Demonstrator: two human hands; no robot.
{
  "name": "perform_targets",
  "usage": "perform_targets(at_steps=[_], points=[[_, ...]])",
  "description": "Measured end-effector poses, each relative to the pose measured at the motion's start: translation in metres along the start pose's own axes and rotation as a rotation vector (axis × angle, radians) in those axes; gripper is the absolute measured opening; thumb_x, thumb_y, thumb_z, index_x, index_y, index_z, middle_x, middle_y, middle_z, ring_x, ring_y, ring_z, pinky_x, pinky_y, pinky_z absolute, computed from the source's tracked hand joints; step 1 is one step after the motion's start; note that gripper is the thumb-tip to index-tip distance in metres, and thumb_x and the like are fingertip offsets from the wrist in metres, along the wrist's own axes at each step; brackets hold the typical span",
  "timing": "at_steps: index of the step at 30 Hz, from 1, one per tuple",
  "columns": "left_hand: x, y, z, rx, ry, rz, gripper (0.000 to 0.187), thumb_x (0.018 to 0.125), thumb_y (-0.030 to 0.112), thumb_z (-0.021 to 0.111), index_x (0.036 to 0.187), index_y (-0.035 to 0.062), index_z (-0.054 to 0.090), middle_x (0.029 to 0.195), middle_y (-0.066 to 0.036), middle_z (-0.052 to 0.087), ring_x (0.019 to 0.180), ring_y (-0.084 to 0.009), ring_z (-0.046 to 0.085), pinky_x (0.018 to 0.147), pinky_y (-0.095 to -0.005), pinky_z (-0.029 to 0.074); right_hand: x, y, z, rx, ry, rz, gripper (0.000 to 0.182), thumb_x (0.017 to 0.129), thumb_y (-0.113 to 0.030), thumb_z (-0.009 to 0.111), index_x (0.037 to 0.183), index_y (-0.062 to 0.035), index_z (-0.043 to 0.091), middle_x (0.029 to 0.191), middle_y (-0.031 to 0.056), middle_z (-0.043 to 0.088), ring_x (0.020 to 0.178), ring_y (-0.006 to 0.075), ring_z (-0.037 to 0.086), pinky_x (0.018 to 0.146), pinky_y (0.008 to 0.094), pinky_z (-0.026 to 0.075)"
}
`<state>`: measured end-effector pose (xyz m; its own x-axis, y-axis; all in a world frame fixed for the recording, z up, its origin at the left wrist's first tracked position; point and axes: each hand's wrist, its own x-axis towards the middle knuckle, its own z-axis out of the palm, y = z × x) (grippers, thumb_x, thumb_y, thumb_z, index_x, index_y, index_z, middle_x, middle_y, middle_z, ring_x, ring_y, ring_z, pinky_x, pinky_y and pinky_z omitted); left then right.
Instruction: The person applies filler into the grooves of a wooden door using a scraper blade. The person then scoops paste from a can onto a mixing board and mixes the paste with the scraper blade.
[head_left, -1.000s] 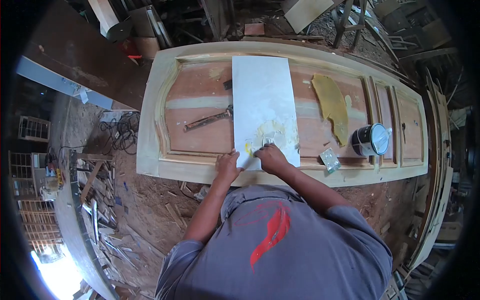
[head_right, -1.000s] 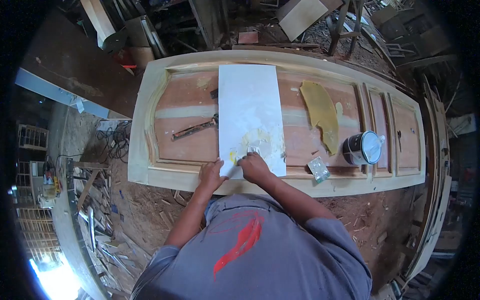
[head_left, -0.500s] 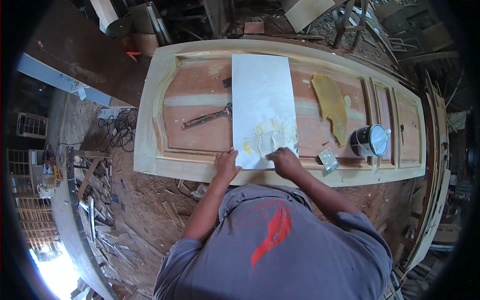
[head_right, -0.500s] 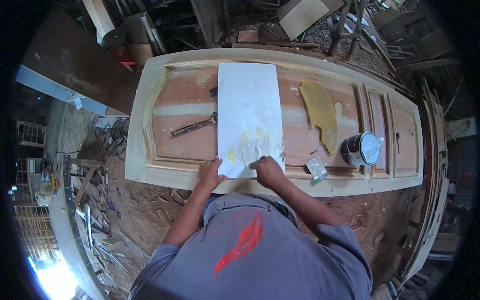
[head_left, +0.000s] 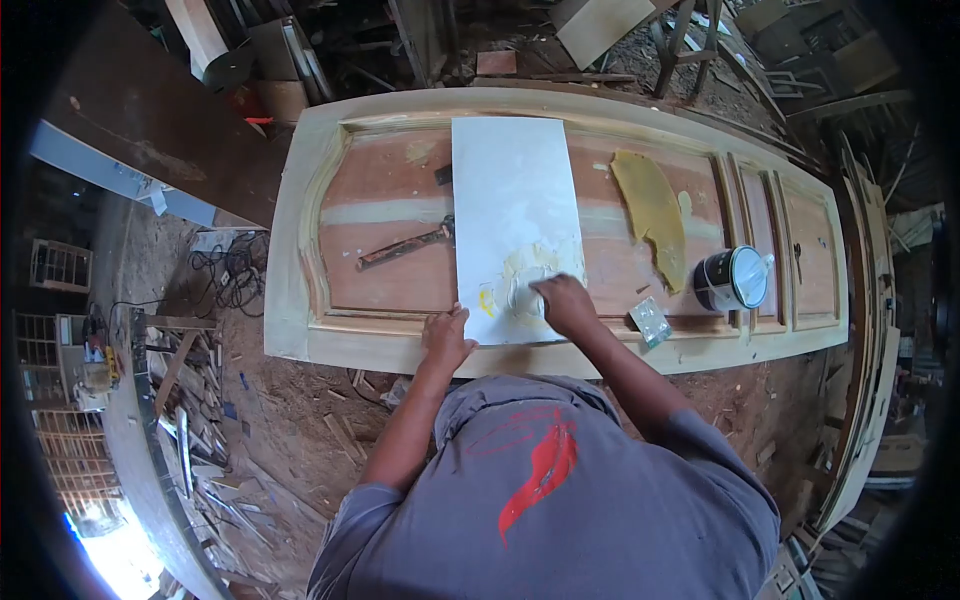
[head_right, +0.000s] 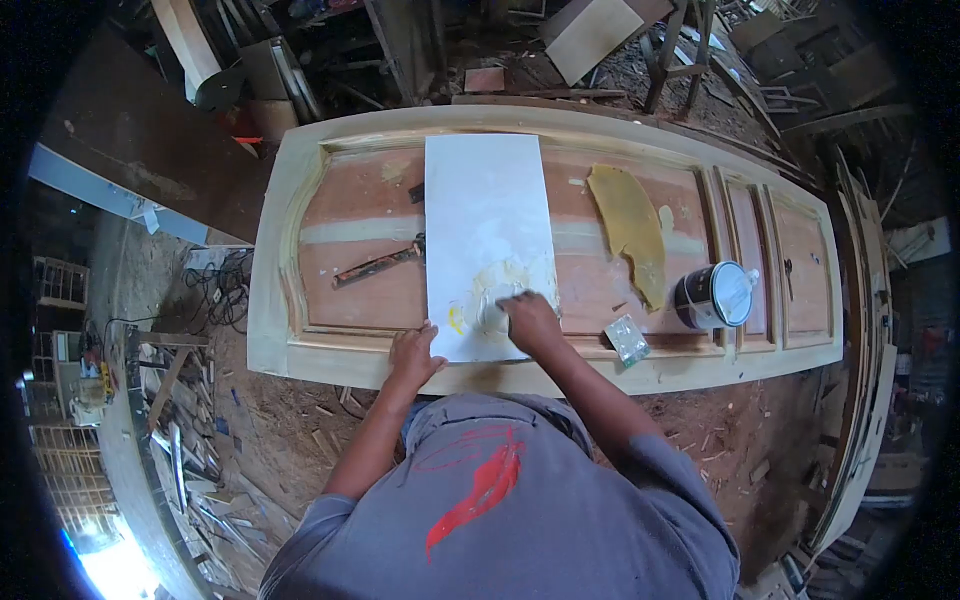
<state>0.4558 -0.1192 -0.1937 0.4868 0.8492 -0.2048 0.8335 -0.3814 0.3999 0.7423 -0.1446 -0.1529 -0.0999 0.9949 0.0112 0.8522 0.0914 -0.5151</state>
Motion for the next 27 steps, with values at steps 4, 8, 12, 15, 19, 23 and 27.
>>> perform_targets(at_steps=[4,8,12,15,19,23,27], points=[[0.002,0.004,-0.009,-0.019,-0.003,0.012,0.074,0.063,0.027,0.094,0.130,0.0079,0.067,0.139,-0.018,0.065,0.122,-0.0335,0.064,0.104,-0.0483,0.046,0.016,-0.009,0.025,-0.014,0.030,-0.020,0.034,0.080,0.000,0.057,0.109,-0.0049,0.075,0.104,0.0182,0.075,0.104,0.0386,0.066,0.098,0.0463,0.051],[-0.001,0.003,-0.006,-0.026,0.002,-0.002,0.074,0.063,0.028,0.095,0.129,0.0078,0.068,0.139,-0.018,0.065,0.123,-0.0334,0.064,0.105,-0.0488,0.045,-0.013,-0.034,0.036,0.056,-0.110,-0.147,0.028,0.077,0.000,0.057,0.098,-0.0065,0.075,0.097,0.0188,0.074,0.097,0.0383,0.067,0.092,0.0468,0.052],[-0.001,-0.001,0.000,-0.013,0.028,-0.004,0.074,0.064,0.027,0.095,0.129,0.0077,0.068,0.138,-0.018,0.065,0.122,-0.0337,0.064,0.106,-0.0501,0.044,0.002,-0.009,0.011,0.024,-0.125,-0.141,0.029,0.079,-0.002,0.058,0.100,-0.0077,0.076,0.099,0.0183,0.075,0.099,0.0364,0.067,0.092,0.0464,0.052],[-0.003,0.002,-0.002,-0.042,0.004,0.002,0.073,0.064,0.026,0.094,0.129,0.0067,0.068,0.138,-0.019,0.066,0.120,-0.0342,0.064,0.105,-0.0506,0.044,0.033,0.020,-0.004,-0.020,0.011,-0.159,0.028,0.082,-0.005,0.057,0.102,-0.0066,0.076,0.100,0.0184,0.075,0.099,0.0373,0.067,0.092,0.0475,0.052],[-0.001,-0.001,-0.005,-0.040,0.036,0.022,0.073,0.064,0.026,0.094,0.129,0.0056,0.068,0.137,-0.020,0.066,0.120,-0.0346,0.065,0.104,-0.0494,0.045,0.021,0.021,-0.006,-0.109,-0.114,0.041,0.030,0.082,-0.004,0.057,0.105,-0.0036,0.076,0.098,0.0201,0.075,0.097,0.0392,0.069,0.090,0.0477,0.053],[-0.002,-0.006,0.006,-0.020,0.052,0.023,0.074,0.064,0.028,0.095,0.130,0.0106,0.066,0.140,-0.015,0.065,0.119,-0.0310,0.066,0.103,-0.0482,0.045,-0.019,0.005,0.009,-0.012,-0.090,0.065,0.022,0.083,-0.005,0.057,0.098,-0.0028,0.073,0.089,0.0220,0.072,0.091,0.0414,0.067,0.083,0.0532,0.054],[0.001,-0.004,0.002,-0.028,0.038,0.015,0.074,0.063,0.027,0.095,0.129,0.0099,0.067,0.140,-0.015,0.065,0.120,-0.0311,0.065,0.103,-0.0481,0.045,-0.010,-0.010,-0.015,0.086,-0.098,0.220,0.027,0.085,-0.004,0.057,0.106,-0.0049,0.074,0.097,0.0207,0.074,0.098,0.0403,0.067,0.088,0.0498,0.052]])
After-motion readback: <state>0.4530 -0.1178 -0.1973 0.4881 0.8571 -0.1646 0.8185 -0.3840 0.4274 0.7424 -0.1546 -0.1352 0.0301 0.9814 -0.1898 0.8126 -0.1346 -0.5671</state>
